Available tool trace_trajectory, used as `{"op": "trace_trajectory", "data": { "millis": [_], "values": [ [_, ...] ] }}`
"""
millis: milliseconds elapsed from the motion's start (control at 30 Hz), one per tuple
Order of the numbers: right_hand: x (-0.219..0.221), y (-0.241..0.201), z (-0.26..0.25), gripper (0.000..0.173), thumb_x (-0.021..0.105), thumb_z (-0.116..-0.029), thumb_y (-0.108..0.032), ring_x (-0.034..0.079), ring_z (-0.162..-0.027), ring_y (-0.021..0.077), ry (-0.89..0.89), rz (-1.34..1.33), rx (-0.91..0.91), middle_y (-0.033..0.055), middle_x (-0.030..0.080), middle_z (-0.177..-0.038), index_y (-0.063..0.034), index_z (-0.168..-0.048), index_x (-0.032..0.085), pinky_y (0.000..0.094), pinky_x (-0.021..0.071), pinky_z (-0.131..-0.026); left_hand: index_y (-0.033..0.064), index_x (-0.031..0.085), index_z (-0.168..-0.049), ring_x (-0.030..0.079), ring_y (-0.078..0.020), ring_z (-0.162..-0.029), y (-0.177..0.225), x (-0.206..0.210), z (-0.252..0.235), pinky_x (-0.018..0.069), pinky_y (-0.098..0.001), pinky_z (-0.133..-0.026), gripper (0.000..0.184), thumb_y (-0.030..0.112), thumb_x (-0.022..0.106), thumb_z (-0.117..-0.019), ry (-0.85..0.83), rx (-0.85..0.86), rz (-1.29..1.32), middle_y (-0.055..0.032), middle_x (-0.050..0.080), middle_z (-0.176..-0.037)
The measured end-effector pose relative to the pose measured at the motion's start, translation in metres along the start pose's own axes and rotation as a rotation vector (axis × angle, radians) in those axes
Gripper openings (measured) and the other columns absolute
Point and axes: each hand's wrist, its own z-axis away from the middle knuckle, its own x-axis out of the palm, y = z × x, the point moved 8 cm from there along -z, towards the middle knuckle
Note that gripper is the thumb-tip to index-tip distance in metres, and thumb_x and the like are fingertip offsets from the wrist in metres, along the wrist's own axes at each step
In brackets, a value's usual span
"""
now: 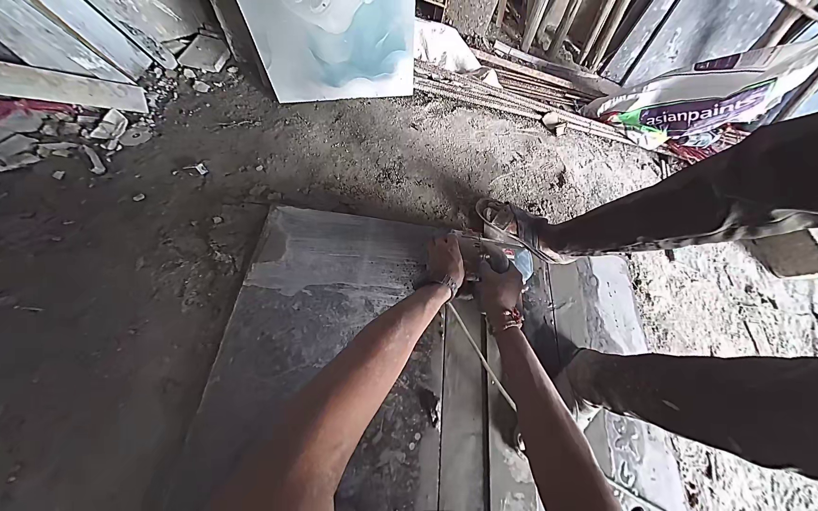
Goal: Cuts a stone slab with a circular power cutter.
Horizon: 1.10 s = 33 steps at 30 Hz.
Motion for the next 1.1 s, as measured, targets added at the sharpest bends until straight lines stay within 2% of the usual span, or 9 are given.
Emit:
{"op": "trace_trajectory", "data": {
  "millis": [300,467,667,733,867,1100],
  "values": [
    [0.001,-0.005,-0.006,0.028,0.073,-0.0939,-0.026,0.068,-0.098,0.0308,-0.004,-0.014,-0.009,0.0169,0.072,-0.098,-0.0026,-0.108,0.072,0.0526,0.0514,-0.088,-0.0014,0.054,-0.141,0.051,-0.0449,-0.133,-0.001,0.000,-0.011,0.0431,-0.0553,-0.110,0.054,0.012,0.073,-0.0916,0.019,0.035,-0.018,-0.0289,0.056,-0.137],
    [0.002,-0.008,-0.008,0.028,0.073,-0.0938,-0.026,0.068,-0.098,0.0317,-0.004,-0.001,0.001,0.0175,0.071,-0.099,-0.0021,-0.107,0.071,0.0533,0.0514,-0.088,0.0004,0.054,-0.142,0.049,-0.0446,-0.135,0.000,-0.001,-0.016,0.0422,-0.0556,-0.112,0.059,0.013,0.076,-0.0892,0.028,0.022,-0.011,-0.0283,0.055,-0.140],
    [0.002,-0.012,-0.010,0.028,0.073,-0.0945,-0.028,0.068,-0.098,0.0319,0.001,0.021,-0.001,0.0180,0.071,-0.099,-0.0018,-0.106,0.071,0.0528,0.0512,-0.089,0.0007,0.053,-0.144,0.050,-0.0450,-0.134,0.001,-0.003,-0.019,0.0438,-0.0563,-0.110,0.057,0.009,0.074,-0.0908,0.032,0.026,0.001,-0.0282,0.054,-0.141],
    [0.002,-0.013,-0.011,0.029,0.073,-0.0952,-0.028,0.068,-0.098,0.0324,0.003,0.029,-0.011,0.0183,0.071,-0.098,-0.0013,-0.106,0.071,0.0525,0.0513,-0.089,0.0012,0.053,-0.144,0.050,-0.0452,-0.134,0.002,-0.003,-0.019,0.0441,-0.0568,-0.109,0.057,0.007,0.073,-0.0903,0.033,0.016,0.014,-0.0284,0.054,-0.140],
    [0.002,-0.015,-0.013,0.031,0.072,-0.0956,-0.031,0.069,-0.098,0.0317,-0.002,0.046,-0.009,0.0176,0.071,-0.099,-0.0020,-0.108,0.071,0.0517,0.0519,-0.089,0.0022,0.053,-0.143,0.050,-0.0448,-0.132,0.002,-0.003,-0.024,0.0452,-0.0559,-0.108,0.059,0.012,0.076,-0.0890,0.046,0.012,-0.002,-0.0275,0.055,-0.139],
    [0.005,-0.016,-0.017,0.031,0.072,-0.0953,-0.030,0.069,-0.098,0.0323,-0.016,0.044,-0.004,0.0179,0.072,-0.098,-0.0018,-0.108,0.071,0.0524,0.0519,-0.089,0.0008,0.055,-0.140,0.051,-0.0461,-0.130,0.002,-0.004,-0.026,0.0450,-0.0576,-0.107,0.057,0.008,0.076,-0.0880,0.074,0.029,-0.001,-0.0283,0.056,-0.136]
  ]
}}
